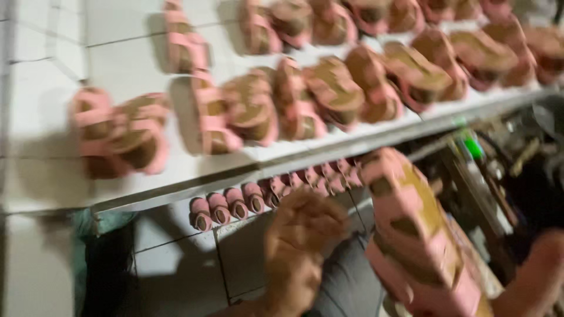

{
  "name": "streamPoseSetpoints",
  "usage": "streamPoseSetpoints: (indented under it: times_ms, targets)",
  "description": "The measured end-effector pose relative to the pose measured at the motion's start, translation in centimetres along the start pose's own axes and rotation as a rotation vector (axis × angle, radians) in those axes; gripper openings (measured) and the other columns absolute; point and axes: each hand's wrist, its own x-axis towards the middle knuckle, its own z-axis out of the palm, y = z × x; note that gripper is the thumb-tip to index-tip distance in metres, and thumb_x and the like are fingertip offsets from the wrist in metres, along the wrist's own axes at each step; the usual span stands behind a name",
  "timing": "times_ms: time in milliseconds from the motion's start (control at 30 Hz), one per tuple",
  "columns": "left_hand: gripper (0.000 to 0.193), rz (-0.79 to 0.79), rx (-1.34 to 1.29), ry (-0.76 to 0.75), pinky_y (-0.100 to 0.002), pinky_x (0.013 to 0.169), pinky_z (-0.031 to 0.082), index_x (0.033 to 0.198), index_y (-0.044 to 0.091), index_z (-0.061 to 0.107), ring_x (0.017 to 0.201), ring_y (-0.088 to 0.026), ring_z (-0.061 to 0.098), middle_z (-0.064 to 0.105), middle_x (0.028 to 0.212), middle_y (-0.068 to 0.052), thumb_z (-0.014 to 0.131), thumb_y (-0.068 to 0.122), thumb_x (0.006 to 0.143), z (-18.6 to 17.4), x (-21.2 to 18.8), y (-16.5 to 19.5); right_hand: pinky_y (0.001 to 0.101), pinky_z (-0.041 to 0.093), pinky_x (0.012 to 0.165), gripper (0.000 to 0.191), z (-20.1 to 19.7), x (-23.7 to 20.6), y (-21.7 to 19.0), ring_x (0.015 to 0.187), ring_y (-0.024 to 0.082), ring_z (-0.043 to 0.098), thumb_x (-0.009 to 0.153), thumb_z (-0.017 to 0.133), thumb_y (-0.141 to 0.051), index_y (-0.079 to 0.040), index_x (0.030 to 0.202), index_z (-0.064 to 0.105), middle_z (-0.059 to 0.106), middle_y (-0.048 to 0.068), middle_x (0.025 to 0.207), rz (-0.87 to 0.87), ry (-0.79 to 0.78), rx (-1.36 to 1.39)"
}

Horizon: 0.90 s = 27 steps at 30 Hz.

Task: The person sits on the floor and repeatedly rubs the straps and soles of pink sandals with a small cloth. They pick up each sandal from a nearby shelf, rub it, and place it back. The process is repeated for multiple sandals.

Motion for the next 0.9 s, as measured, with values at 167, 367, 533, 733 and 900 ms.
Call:
streamPoseSetpoints:
  times_ms: [167,367,533,733,900]
  targets:
    - [0.012,0.459,0.654,0.096,-0.033,0.078,0.053,0.111,-0.003,0.061,0.086,-0.019,0.065,0.068,0.095,-0.012,0.058,0.008,0.106,-7.7,1.6,5.6,0.0517,0.053,0.100,0.117,8.7,7.8,-0.9,0.133,0.043,0.059,0.078,0.081,-0.003,-0.003,0.167,0.006,0.034,0.030,0.164,0.158,-0.347,-0.101]
    - [0.015,0.989,1.363,0.020,-0.040,0.060,0.045,0.088,0.004,0.058,0.064,-0.025,0.057,0.059,0.074,-0.008,0.059,0.009,0.102,-14.5,6.3,9.2,0.0461,0.063,0.084,0.105,20.9,17.6,4.7,0.109,0.040,0.076,0.086,0.073,-0.001,0.000,0.162,0.001,0.048,0.032,0.144,0.274,-0.672,-0.217]
    - [0.019,1.250,1.443,-0.061,-0.038,0.049,0.038,0.078,0.007,0.056,0.050,-0.021,0.052,0.054,0.061,-0.003,0.067,0.014,0.092,-15.0,7.9,8.0,0.0360,0.061,0.066,0.110,27.0,20.5,11.6,0.088,0.027,0.073,0.080,0.083,-0.007,-0.002,0.163,0.010,0.073,0.024,0.113,0.270,-0.622,-0.541]
    - [0.019,1.307,1.518,-0.065,-0.033,0.050,0.038,0.081,0.005,0.061,0.053,-0.017,0.054,0.059,0.062,0.000,0.074,0.014,0.092,-14.4,7.9,8.3,0.0341,0.061,0.081,0.125,29.0,20.4,15.5,0.101,0.024,0.069,0.077,0.101,-0.018,0.011,0.156,0.008,0.065,0.025,0.119,-0.205,-0.822,-0.704]
    - [0.016,1.318,1.450,-0.045,-0.034,0.056,0.044,0.099,0.003,0.059,0.060,-0.020,0.063,0.065,0.072,-0.004,0.072,0.012,0.096,-15.1,7.9,7.7,0.0388,0.060,0.079,0.123,27.2,19.8,13.0,0.101,0.030,0.069,0.080,0.093,-0.023,0.003,0.161,0.005,0.063,0.029,0.125,0.000,-0.817,-0.841]
